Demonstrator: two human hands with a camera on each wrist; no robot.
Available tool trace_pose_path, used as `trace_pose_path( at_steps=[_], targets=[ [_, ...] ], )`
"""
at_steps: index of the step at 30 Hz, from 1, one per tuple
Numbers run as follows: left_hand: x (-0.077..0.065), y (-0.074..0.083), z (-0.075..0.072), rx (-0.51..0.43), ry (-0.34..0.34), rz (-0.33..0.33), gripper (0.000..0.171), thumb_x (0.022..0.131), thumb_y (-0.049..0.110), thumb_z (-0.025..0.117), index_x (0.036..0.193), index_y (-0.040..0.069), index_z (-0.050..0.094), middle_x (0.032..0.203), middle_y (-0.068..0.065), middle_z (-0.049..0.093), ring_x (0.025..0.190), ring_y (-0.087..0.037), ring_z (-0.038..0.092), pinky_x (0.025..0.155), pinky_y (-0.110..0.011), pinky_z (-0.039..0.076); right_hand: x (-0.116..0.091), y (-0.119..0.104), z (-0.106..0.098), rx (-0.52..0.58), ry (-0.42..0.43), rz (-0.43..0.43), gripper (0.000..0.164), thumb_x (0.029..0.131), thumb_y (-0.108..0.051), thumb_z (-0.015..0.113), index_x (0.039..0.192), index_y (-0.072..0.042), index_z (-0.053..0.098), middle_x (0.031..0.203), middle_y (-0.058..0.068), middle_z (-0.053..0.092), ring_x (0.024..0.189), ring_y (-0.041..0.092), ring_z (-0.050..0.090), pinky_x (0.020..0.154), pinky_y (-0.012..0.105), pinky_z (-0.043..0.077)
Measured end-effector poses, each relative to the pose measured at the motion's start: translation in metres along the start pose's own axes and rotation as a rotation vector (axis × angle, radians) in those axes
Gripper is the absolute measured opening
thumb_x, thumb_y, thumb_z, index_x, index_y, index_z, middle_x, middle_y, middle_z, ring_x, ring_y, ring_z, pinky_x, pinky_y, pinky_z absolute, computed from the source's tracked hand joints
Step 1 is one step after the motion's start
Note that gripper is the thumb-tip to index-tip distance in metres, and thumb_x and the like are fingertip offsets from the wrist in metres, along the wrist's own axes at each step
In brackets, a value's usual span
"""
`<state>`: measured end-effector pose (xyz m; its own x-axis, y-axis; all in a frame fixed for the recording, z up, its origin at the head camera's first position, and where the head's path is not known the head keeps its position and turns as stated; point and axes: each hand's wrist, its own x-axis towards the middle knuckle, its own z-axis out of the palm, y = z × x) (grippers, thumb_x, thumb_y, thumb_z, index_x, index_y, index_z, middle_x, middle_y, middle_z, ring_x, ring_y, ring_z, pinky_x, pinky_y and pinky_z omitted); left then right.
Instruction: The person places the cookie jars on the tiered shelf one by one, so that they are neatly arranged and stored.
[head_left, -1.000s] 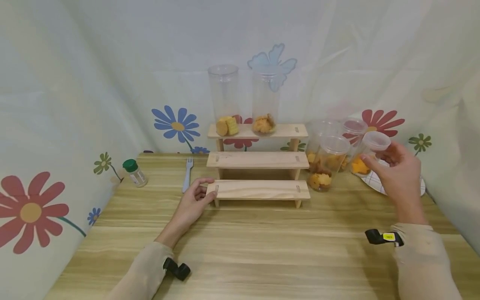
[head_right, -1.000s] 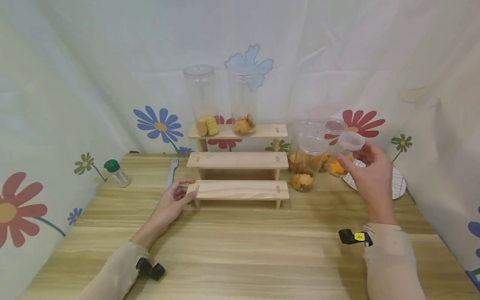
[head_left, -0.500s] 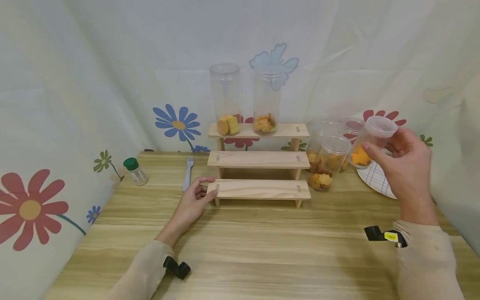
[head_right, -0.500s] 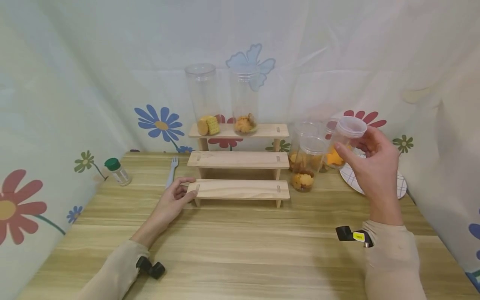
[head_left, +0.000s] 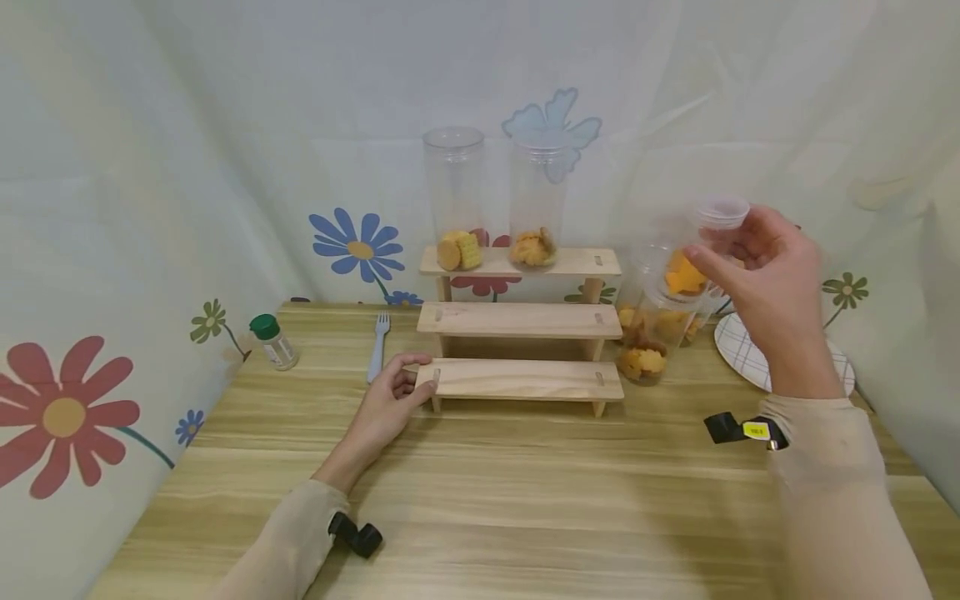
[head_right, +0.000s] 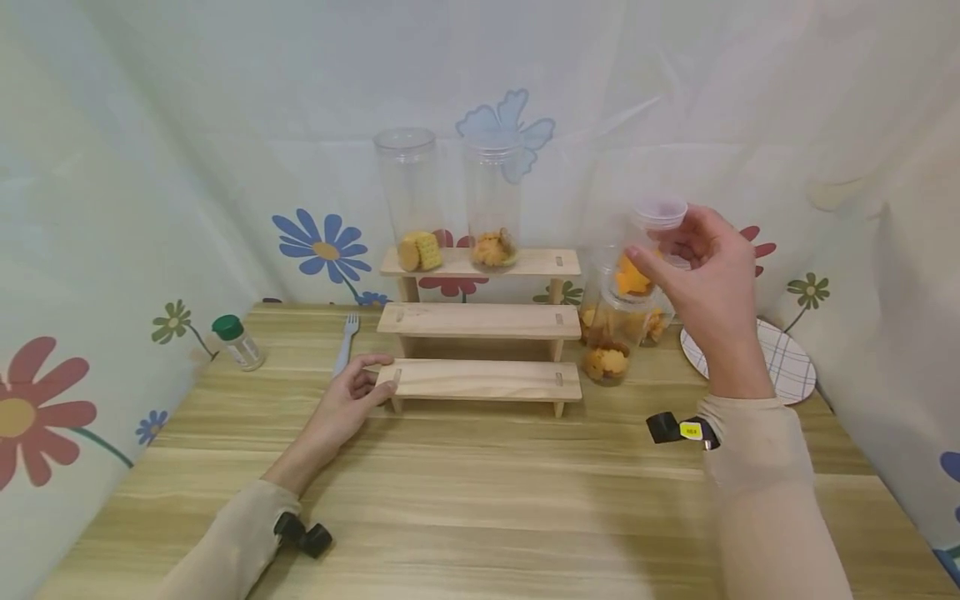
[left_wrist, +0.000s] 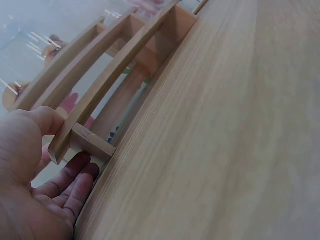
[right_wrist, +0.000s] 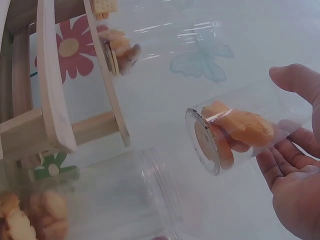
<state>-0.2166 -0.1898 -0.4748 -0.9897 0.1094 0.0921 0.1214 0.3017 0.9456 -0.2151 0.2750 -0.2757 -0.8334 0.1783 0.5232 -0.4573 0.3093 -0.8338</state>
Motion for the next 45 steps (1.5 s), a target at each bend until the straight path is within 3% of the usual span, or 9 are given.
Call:
trace_pose_path(
  at_steps=[9, 17, 24, 31, 45],
  targets=[
    [-0.002, 0.0, -0.002, -0.004, -0.004, -0.004, 0.043, 0.11, 0.029, 0.075, 0.15, 0.021, 0.063, 0.113, -0.015, 0.075, 0.099, -0.028, 0.065, 0.08, -0.031, 0.05, 0.026, -0.001, 0.035, -0.04, -0.104, 0.031, 0.05, 0.096, -0.022, 0.091, 0.142, -0.017, 0.072, 0.118, -0.001, 0.076, 0.106, 0.015, 0.071, 0.092, 0.016, 0.055],
    [-0.002, 0.001, -0.001, -0.004, -0.011, -0.001, 0.043, 0.11, 0.031, 0.076, 0.15, 0.022, 0.063, 0.115, -0.015, 0.076, 0.102, -0.028, 0.067, 0.085, -0.033, 0.05, 0.049, 0.012, 0.063, -0.101, -0.214, 0.083, 0.06, 0.099, -0.031, 0.088, 0.151, -0.011, 0.064, 0.131, 0.007, 0.072, 0.113, 0.011, 0.071, 0.1, 0.019, 0.056],
    [-0.002, 0.003, -0.001, 0.0, -0.009, -0.009, 0.043, 0.109, 0.032, 0.076, 0.15, 0.023, 0.063, 0.115, -0.014, 0.076, 0.103, -0.028, 0.067, 0.089, -0.036, 0.05, 0.061, 0.02, 0.08, -0.176, -0.224, 0.085, 0.062, 0.099, -0.035, 0.088, 0.151, -0.01, 0.064, 0.132, 0.01, 0.072, 0.117, 0.016, 0.069, 0.101, 0.025, 0.056],
    [-0.002, 0.002, -0.001, -0.002, -0.004, -0.011, 0.043, 0.109, 0.032, 0.076, 0.149, 0.023, 0.063, 0.113, -0.014, 0.076, 0.102, -0.028, 0.067, 0.089, -0.035, 0.05, 0.069, 0.023, 0.09, -0.221, -0.233, 0.121, 0.063, 0.1, -0.038, 0.087, 0.151, -0.011, 0.064, 0.134, 0.012, 0.071, 0.123, 0.023, 0.068, 0.112, 0.038, 0.055],
    [-0.003, 0.001, -0.002, -0.001, -0.007, -0.001, 0.043, 0.11, 0.031, 0.075, 0.15, 0.022, 0.063, 0.112, -0.014, 0.075, 0.1, -0.027, 0.066, 0.087, -0.034, 0.049, 0.071, 0.028, 0.093, -0.226, -0.265, 0.141, 0.06, 0.102, -0.04, 0.084, 0.15, -0.012, 0.063, 0.129, 0.005, 0.069, 0.124, 0.024, 0.067, 0.114, 0.04, 0.054]
  ],
)
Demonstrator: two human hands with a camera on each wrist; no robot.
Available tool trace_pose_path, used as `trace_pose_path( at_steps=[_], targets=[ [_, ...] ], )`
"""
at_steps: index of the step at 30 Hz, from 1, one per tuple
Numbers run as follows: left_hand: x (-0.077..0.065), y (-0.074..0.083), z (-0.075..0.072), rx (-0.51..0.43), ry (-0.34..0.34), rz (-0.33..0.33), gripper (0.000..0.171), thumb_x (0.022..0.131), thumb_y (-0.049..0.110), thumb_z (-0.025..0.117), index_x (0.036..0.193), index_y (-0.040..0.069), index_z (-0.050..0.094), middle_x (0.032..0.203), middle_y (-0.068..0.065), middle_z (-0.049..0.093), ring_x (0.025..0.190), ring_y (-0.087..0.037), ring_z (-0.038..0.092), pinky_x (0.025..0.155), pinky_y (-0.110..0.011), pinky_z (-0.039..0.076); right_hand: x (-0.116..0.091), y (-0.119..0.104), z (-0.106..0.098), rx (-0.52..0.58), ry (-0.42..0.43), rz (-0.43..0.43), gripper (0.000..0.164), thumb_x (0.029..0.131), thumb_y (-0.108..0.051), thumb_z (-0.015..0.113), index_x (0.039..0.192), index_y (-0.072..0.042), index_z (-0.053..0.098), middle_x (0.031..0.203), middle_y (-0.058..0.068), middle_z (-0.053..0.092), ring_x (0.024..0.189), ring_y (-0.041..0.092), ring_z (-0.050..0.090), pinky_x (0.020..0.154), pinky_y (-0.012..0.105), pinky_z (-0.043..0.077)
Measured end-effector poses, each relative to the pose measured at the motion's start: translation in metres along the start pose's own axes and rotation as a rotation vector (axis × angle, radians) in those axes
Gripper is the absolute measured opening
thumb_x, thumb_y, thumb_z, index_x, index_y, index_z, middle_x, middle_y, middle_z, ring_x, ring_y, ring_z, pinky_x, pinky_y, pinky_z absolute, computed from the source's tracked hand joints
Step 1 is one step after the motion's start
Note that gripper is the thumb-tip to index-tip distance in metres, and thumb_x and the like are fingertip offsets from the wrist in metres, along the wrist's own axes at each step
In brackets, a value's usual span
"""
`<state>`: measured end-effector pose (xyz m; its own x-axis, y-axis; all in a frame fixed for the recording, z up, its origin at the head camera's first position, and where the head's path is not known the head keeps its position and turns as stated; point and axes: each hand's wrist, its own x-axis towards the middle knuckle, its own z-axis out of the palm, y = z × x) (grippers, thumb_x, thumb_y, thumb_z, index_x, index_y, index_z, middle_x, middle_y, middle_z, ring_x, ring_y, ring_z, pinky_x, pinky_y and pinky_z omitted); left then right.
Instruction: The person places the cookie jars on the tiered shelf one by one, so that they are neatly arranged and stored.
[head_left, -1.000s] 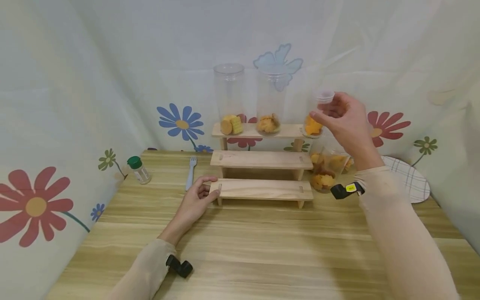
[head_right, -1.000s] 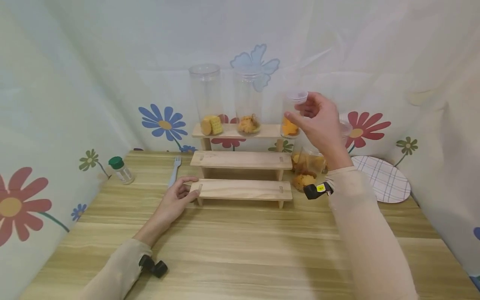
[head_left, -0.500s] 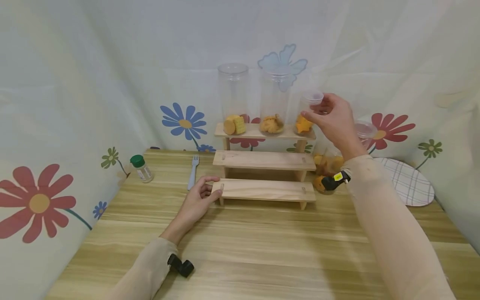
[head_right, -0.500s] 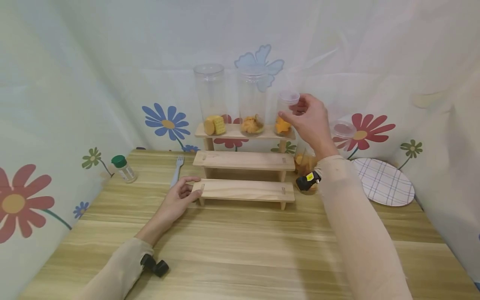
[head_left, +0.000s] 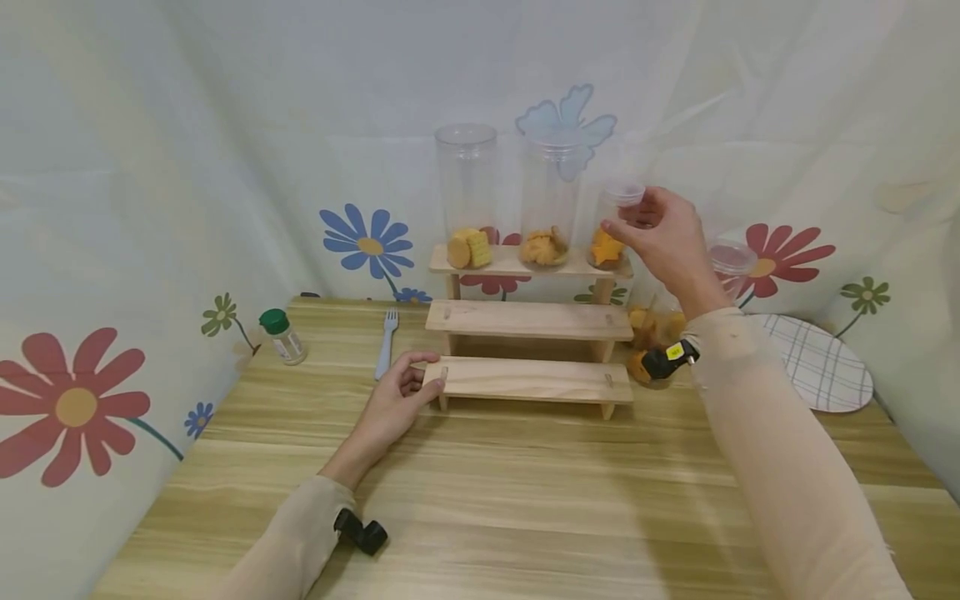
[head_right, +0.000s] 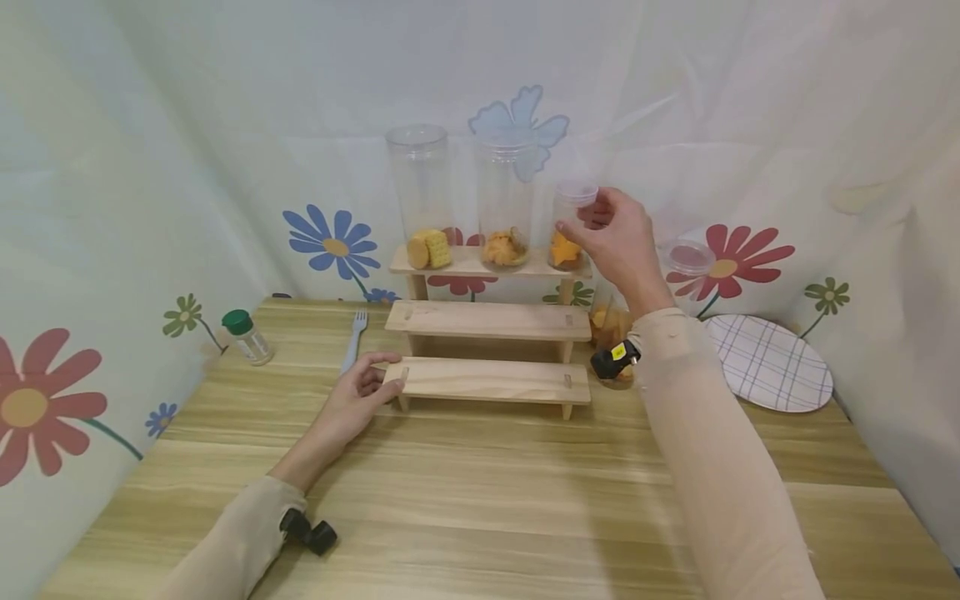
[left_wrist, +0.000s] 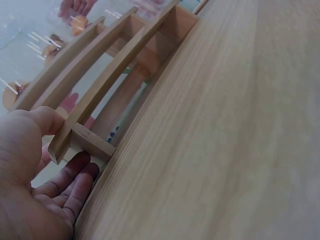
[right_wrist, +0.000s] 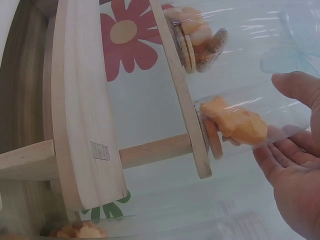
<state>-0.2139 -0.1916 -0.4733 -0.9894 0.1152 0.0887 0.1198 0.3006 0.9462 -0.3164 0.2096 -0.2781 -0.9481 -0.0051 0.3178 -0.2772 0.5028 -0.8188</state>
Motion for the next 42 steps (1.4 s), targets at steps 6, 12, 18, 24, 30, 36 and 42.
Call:
trace_pose_path(
  at_steps=[6, 12, 18, 24, 30, 36, 42],
  targets=[
    [0.0, 0.001, -0.001, -0.006, -0.003, 0.004, 0.043, 0.11, 0.033, 0.075, 0.15, 0.023, 0.062, 0.112, -0.014, 0.074, 0.099, -0.027, 0.064, 0.086, -0.034, 0.048, 0.0, -0.006, -0.003, 0.006, 0.002, -0.001, 0.07, 0.101, -0.04, 0.085, 0.159, -0.011, 0.057, 0.139, 0.011, 0.066, 0.13, 0.027, 0.064, 0.118, 0.041, 0.051],
    [0.0, 0.002, -0.002, -0.003, -0.005, 0.008, 0.043, 0.11, 0.033, 0.074, 0.151, 0.023, 0.062, 0.113, -0.014, 0.074, 0.099, -0.028, 0.064, 0.085, -0.035, 0.048, -0.006, -0.008, -0.01, 0.051, 0.024, -0.01, 0.086, 0.101, -0.038, 0.086, 0.17, -0.009, 0.044, 0.158, 0.017, 0.059, 0.142, 0.032, 0.059, 0.124, 0.042, 0.046],
    [0.0, 0.003, 0.0, -0.002, -0.003, 0.001, 0.044, 0.11, 0.032, 0.075, 0.151, 0.022, 0.062, 0.113, -0.014, 0.075, 0.101, -0.028, 0.065, 0.087, -0.034, 0.048, -0.019, -0.003, -0.017, 0.092, 0.073, -0.054, 0.083, 0.101, -0.036, 0.085, 0.169, -0.011, 0.045, 0.162, 0.015, 0.058, 0.147, 0.032, 0.058, 0.124, 0.04, 0.046],
    [-0.001, 0.002, 0.0, -0.004, 0.0, 0.002, 0.043, 0.11, 0.031, 0.075, 0.151, 0.022, 0.062, 0.115, -0.015, 0.076, 0.102, -0.028, 0.066, 0.088, -0.034, 0.049, -0.039, -0.003, -0.026, 0.092, 0.13, -0.036, 0.081, 0.1, -0.04, 0.086, 0.169, -0.019, 0.047, 0.163, 0.01, 0.058, 0.148, 0.031, 0.057, 0.123, 0.038, 0.046],
    [-0.001, 0.002, 0.0, -0.001, 0.003, 0.003, 0.044, 0.11, 0.032, 0.075, 0.151, 0.022, 0.062, 0.116, -0.015, 0.076, 0.103, -0.028, 0.066, 0.087, -0.033, 0.05, -0.055, 0.002, -0.035, 0.13, 0.182, -0.027, 0.077, 0.101, -0.034, 0.086, 0.168, -0.022, 0.05, 0.163, 0.009, 0.059, 0.146, 0.026, 0.059, 0.122, 0.036, 0.047],
    [-0.001, 0.002, 0.0, 0.003, 0.004, 0.007, 0.044, 0.11, 0.032, 0.075, 0.151, 0.022, 0.062, 0.115, -0.015, 0.076, 0.102, -0.028, 0.065, 0.087, -0.032, 0.05, -0.073, 0.013, -0.043, 0.117, 0.216, -0.061, 0.077, 0.098, -0.029, 0.089, 0.166, -0.027, 0.053, 0.16, 0.003, 0.062, 0.144, 0.023, 0.062, 0.118, 0.033, 0.05],
    [-0.001, 0.002, 0.001, 0.001, -0.003, 0.011, 0.044, 0.11, 0.032, 0.075, 0.151, 0.021, 0.062, 0.115, -0.015, 0.076, 0.103, -0.028, 0.066, 0.087, -0.032, 0.05, -0.088, 0.029, -0.051, 0.17, 0.248, -0.06, 0.077, 0.096, -0.018, 0.09, 0.164, -0.026, 0.055, 0.157, 0.0, 0.064, 0.14, 0.016, 0.062, 0.109, 0.02, 0.051]
  ],
)
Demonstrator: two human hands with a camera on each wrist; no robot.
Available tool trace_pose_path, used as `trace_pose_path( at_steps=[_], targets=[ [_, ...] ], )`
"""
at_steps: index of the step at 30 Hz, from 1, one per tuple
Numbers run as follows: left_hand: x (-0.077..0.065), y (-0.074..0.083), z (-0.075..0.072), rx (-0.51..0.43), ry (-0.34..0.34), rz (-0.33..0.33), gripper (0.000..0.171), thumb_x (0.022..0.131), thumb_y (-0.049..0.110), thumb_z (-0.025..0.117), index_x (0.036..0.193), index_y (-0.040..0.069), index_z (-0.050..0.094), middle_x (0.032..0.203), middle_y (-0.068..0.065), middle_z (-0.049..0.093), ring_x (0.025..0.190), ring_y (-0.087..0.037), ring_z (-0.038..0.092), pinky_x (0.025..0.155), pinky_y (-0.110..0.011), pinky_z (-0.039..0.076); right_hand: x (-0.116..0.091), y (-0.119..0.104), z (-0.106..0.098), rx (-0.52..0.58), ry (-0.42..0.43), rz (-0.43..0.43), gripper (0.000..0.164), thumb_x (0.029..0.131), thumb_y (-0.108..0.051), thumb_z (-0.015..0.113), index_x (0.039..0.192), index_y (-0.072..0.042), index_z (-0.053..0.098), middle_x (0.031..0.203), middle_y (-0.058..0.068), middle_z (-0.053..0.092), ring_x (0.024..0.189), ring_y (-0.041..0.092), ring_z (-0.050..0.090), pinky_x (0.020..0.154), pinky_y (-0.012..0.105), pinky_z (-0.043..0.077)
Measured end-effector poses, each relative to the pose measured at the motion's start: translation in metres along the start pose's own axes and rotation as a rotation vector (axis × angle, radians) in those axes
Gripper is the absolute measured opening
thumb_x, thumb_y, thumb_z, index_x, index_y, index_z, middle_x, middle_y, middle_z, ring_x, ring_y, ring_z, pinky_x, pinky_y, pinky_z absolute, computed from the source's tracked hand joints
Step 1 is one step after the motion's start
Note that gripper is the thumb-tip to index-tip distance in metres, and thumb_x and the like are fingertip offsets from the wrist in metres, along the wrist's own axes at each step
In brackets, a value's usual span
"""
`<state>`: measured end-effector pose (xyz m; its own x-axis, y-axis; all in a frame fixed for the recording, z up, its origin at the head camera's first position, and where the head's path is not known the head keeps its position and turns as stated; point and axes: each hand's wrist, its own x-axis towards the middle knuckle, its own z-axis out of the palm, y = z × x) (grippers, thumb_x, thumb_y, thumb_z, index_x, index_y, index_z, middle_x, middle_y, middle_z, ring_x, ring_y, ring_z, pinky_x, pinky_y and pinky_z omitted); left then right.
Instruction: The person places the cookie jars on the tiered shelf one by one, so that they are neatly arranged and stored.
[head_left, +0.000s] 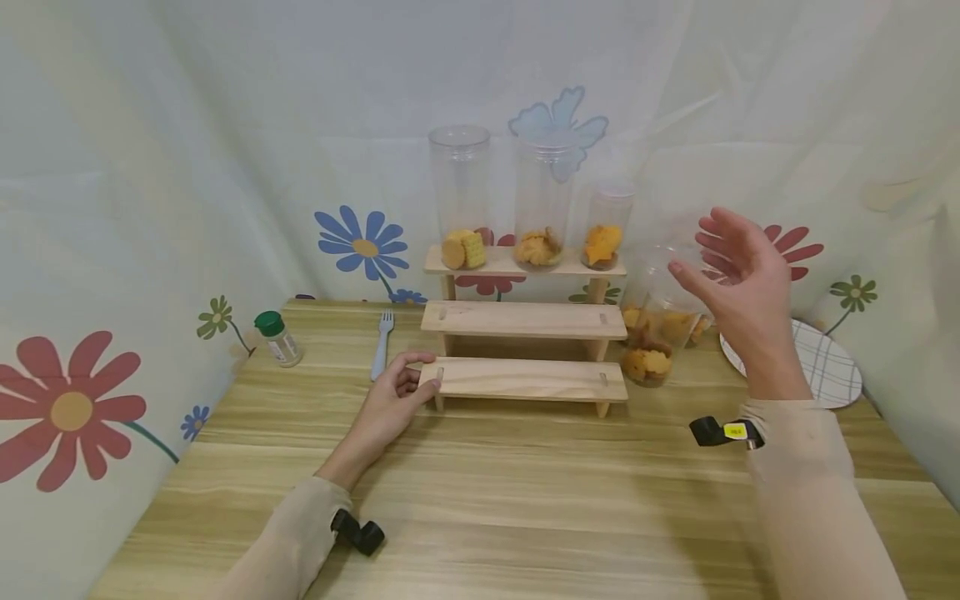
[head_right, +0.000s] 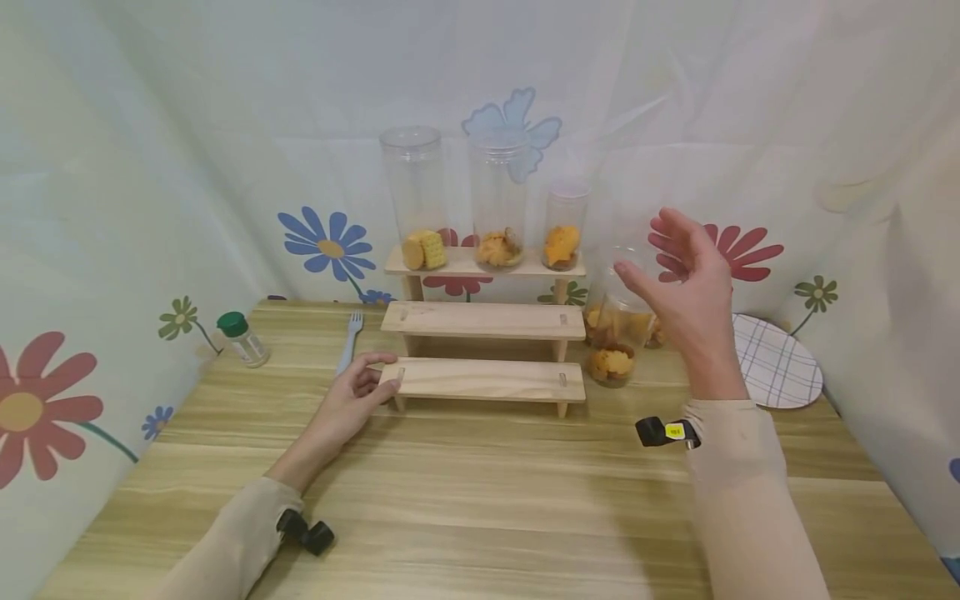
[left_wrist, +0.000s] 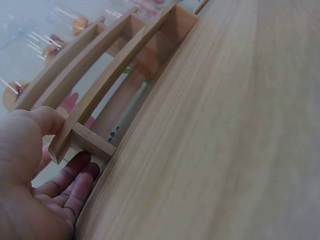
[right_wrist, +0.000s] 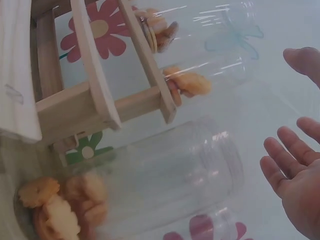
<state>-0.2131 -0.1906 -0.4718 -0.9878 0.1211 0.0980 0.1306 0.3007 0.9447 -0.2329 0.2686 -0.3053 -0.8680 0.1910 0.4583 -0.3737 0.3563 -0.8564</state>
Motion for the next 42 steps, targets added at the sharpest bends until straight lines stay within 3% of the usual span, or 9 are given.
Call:
trace_pose_path(
  at_steps=[5, 12, 20, 26, 32, 42],
  targets=[
    [0.001, 0.0, 0.0, -0.001, 0.0, 0.001, 0.044, 0.11, 0.032, 0.074, 0.151, 0.022, 0.062, 0.115, -0.015, 0.076, 0.102, -0.028, 0.066, 0.086, -0.032, 0.049, -0.01, 0.015, -0.006, -0.005, 0.018, 0.008, 0.074, 0.097, -0.018, 0.089, 0.164, -0.024, 0.055, 0.155, 0.001, 0.065, 0.137, 0.012, 0.062, 0.107, 0.013, 0.048],
    [0.001, 0.0, 0.0, 0.003, 0.0, 0.0, 0.044, 0.11, 0.031, 0.075, 0.151, 0.021, 0.062, 0.115, -0.014, 0.076, 0.104, -0.027, 0.067, 0.091, -0.033, 0.05, -0.02, 0.039, -0.009, -0.059, 0.047, 0.016, 0.074, 0.098, -0.017, 0.089, 0.163, -0.022, 0.055, 0.154, 0.002, 0.066, 0.135, 0.009, 0.061, 0.115, 0.02, 0.046],
    [0.002, -0.001, 0.0, 0.0, 0.003, 0.0, 0.044, 0.11, 0.03, 0.075, 0.151, 0.02, 0.062, 0.115, -0.015, 0.076, 0.102, -0.026, 0.065, 0.09, -0.032, 0.049, -0.032, 0.072, -0.004, -0.002, 0.012, 0.036, 0.08, 0.097, -0.009, 0.089, 0.166, -0.019, 0.05, 0.159, 0.006, 0.061, 0.135, 0.011, 0.06, 0.112, 0.018, 0.048],
    [0.002, -0.001, 0.0, 0.002, 0.002, 0.003, 0.044, 0.11, 0.031, 0.074, 0.152, 0.021, 0.062, 0.115, -0.015, 0.076, 0.102, -0.026, 0.065, 0.09, -0.033, 0.049, -0.04, 0.092, 0.001, -0.026, -0.029, 0.083, 0.085, 0.099, -0.018, 0.088, 0.171, -0.022, 0.042, 0.167, 0.011, 0.054, 0.142, 0.017, 0.058, 0.115, 0.022, 0.048],
    [0.001, -0.001, 0.0, 0.003, 0.002, 0.0, 0.044, 0.11, 0.031, 0.074, 0.151, 0.02, 0.062, 0.114, -0.015, 0.076, 0.102, -0.026, 0.065, 0.091, -0.033, 0.049, -0.047, 0.109, 0.01, -0.024, -0.053, 0.115, 0.084, 0.098, -0.019, 0.089, 0.169, -0.021, 0.044, 0.157, 0.013, 0.059, 0.141, 0.026, 0.057, 0.119, 0.034, 0.048],
    [0.0, 0.0, 0.001, -0.001, 0.009, -0.004, 0.043, 0.11, 0.03, 0.075, 0.15, 0.021, 0.063, 0.113, -0.015, 0.075, 0.101, -0.026, 0.064, 0.091, -0.034, 0.048, -0.052, 0.122, 0.02, -0.026, -0.087, 0.144, 0.074, 0.097, -0.019, 0.091, 0.157, -0.01, 0.05, 0.149, 0.018, 0.062, 0.135, 0.022, 0.06, 0.116, 0.032, 0.049]
  ],
)
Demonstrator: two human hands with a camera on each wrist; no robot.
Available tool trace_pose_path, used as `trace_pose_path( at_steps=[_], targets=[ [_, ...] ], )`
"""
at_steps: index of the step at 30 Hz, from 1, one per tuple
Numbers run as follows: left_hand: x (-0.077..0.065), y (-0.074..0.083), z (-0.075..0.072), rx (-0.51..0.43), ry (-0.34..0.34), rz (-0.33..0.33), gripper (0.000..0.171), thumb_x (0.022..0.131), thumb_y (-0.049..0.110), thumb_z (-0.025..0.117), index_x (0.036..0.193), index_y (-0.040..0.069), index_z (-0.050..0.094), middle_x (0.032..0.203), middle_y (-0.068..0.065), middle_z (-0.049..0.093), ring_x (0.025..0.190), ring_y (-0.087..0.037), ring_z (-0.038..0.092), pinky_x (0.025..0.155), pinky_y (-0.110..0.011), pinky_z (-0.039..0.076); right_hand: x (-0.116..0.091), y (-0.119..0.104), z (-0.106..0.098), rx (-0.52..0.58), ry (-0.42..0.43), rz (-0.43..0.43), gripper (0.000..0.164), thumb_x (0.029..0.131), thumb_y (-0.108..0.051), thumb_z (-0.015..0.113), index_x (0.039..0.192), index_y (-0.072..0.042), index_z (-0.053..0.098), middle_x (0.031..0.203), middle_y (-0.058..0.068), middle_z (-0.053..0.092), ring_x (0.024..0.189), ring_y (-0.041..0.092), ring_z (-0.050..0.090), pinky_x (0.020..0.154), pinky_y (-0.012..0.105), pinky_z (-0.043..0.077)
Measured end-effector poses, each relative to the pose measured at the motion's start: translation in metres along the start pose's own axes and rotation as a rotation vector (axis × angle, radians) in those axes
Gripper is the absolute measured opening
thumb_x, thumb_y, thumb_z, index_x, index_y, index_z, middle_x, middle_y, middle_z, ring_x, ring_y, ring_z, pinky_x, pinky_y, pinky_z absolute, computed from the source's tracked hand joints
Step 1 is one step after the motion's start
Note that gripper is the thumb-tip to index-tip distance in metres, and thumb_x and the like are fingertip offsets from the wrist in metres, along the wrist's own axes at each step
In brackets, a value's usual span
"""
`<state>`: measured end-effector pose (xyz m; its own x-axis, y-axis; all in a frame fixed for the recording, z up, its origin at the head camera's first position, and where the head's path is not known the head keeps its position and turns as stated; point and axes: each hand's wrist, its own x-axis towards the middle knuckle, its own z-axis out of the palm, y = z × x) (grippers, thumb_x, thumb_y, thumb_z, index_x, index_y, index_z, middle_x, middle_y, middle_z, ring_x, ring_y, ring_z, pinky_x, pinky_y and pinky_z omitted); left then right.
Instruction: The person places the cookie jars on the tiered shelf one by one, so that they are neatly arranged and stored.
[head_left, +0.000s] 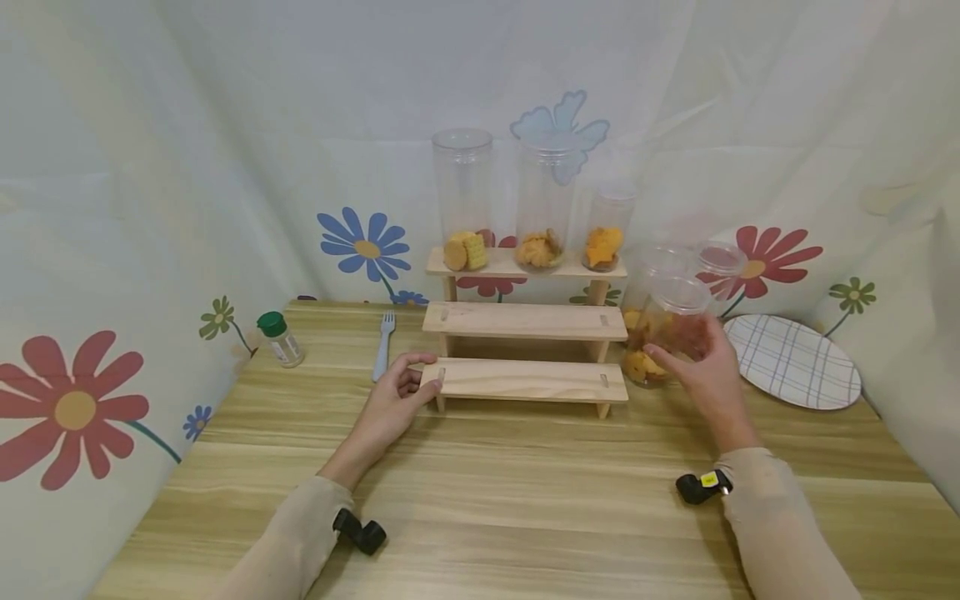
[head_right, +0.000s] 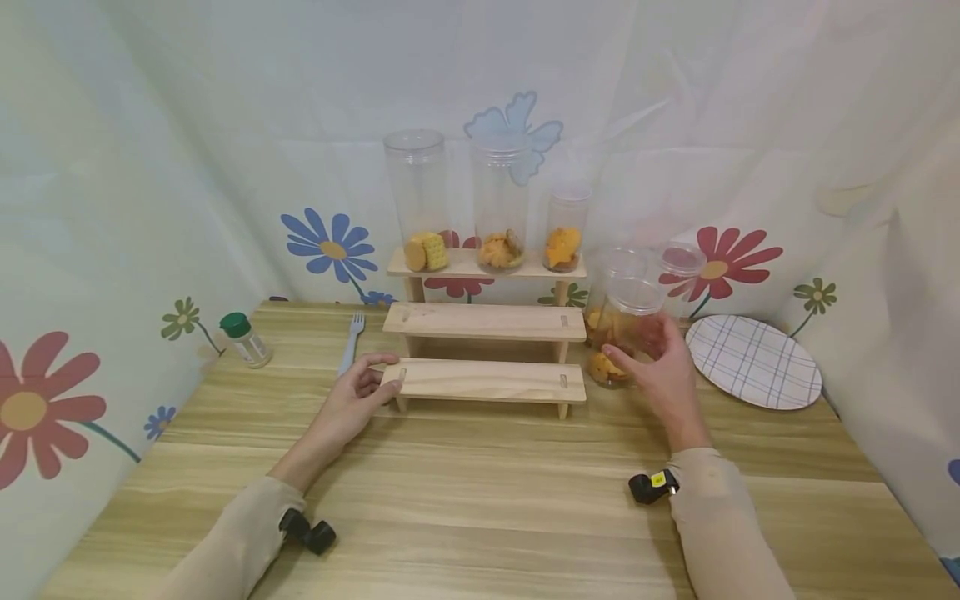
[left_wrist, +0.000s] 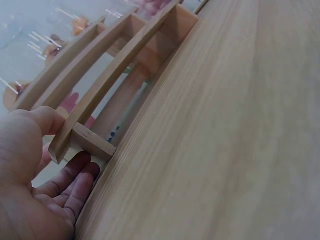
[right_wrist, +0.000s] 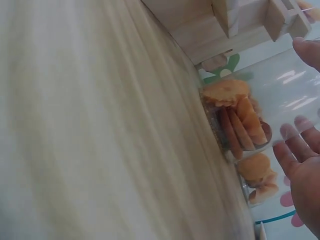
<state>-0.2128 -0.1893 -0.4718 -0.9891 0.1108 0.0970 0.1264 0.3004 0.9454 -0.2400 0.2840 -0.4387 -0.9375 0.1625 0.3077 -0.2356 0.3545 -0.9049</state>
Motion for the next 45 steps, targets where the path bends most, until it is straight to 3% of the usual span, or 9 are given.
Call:
trace_pose_path(
  at_steps=[5, 12, 23, 29, 34, 45],
  targets=[
    [0.001, -0.002, 0.001, -0.002, 0.002, -0.001, 0.043, 0.109, 0.03, 0.076, 0.149, 0.022, 0.063, 0.112, -0.015, 0.075, 0.101, -0.027, 0.064, 0.091, -0.034, 0.048, -0.001, 0.005, 0.002, -0.022, -0.019, -0.005, 0.073, 0.098, -0.017, 0.089, 0.156, -0.001, 0.047, 0.151, 0.019, 0.062, 0.134, 0.019, 0.059, 0.113, 0.024, 0.049],
    [0.001, -0.001, 0.001, 0.001, -0.004, -0.006, 0.043, 0.11, 0.03, 0.075, 0.15, 0.022, 0.063, 0.113, -0.014, 0.075, 0.101, -0.027, 0.064, 0.09, -0.034, 0.049, -0.002, 0.007, 0.004, 0.006, -0.019, -0.009, 0.071, 0.098, -0.013, 0.089, 0.154, 0.001, 0.048, 0.151, 0.02, 0.061, 0.132, 0.013, 0.06, 0.108, 0.015, 0.049],
    [0.0, 0.0, -0.001, 0.009, -0.006, 0.002, 0.044, 0.11, 0.03, 0.074, 0.151, 0.021, 0.062, 0.115, -0.015, 0.075, 0.103, -0.026, 0.066, 0.091, -0.033, 0.05, -0.001, 0.004, 0.005, 0.022, -0.023, -0.03, 0.069, 0.097, -0.01, 0.088, 0.153, 0.003, 0.048, 0.149, 0.022, 0.062, 0.131, 0.017, 0.063, 0.106, 0.014, 0.05],
    [0.001, 0.0, -0.001, 0.01, -0.004, 0.005, 0.044, 0.11, 0.03, 0.074, 0.151, 0.021, 0.062, 0.114, -0.015, 0.075, 0.102, -0.026, 0.066, 0.091, -0.033, 0.05, 0.001, 0.002, 0.003, 0.029, -0.005, -0.039, 0.069, 0.096, -0.009, 0.09, 0.152, 0.001, 0.051, 0.145, 0.021, 0.064, 0.125, 0.014, 0.065, 0.103, 0.014, 0.052],
    [0.001, 0.0, -0.001, 0.011, -0.002, 0.006, 0.044, 0.11, 0.03, 0.074, 0.151, 0.02, 0.062, 0.114, -0.015, 0.075, 0.102, -0.025, 0.066, 0.091, -0.033, 0.05, 0.0, -0.004, 0.0, 0.024, 0.023, -0.036, 0.069, 0.095, -0.011, 0.091, 0.153, -0.005, 0.053, 0.14, 0.013, 0.066, 0.121, 0.011, 0.064, 0.101, 0.013, 0.051],
    [0.001, 0.0, -0.001, 0.008, -0.003, 0.005, 0.043, 0.111, 0.029, 0.074, 0.151, 0.019, 0.062, 0.114, -0.016, 0.075, 0.101, -0.026, 0.065, 0.087, -0.032, 0.049, 0.002, -0.031, -0.017, -0.107, 0.042, -0.073, 0.074, 0.098, -0.023, 0.09, 0.161, -0.012, 0.052, 0.147, 0.011, 0.067, 0.12, 0.005, 0.063, 0.102, 0.015, 0.05]
  ],
)
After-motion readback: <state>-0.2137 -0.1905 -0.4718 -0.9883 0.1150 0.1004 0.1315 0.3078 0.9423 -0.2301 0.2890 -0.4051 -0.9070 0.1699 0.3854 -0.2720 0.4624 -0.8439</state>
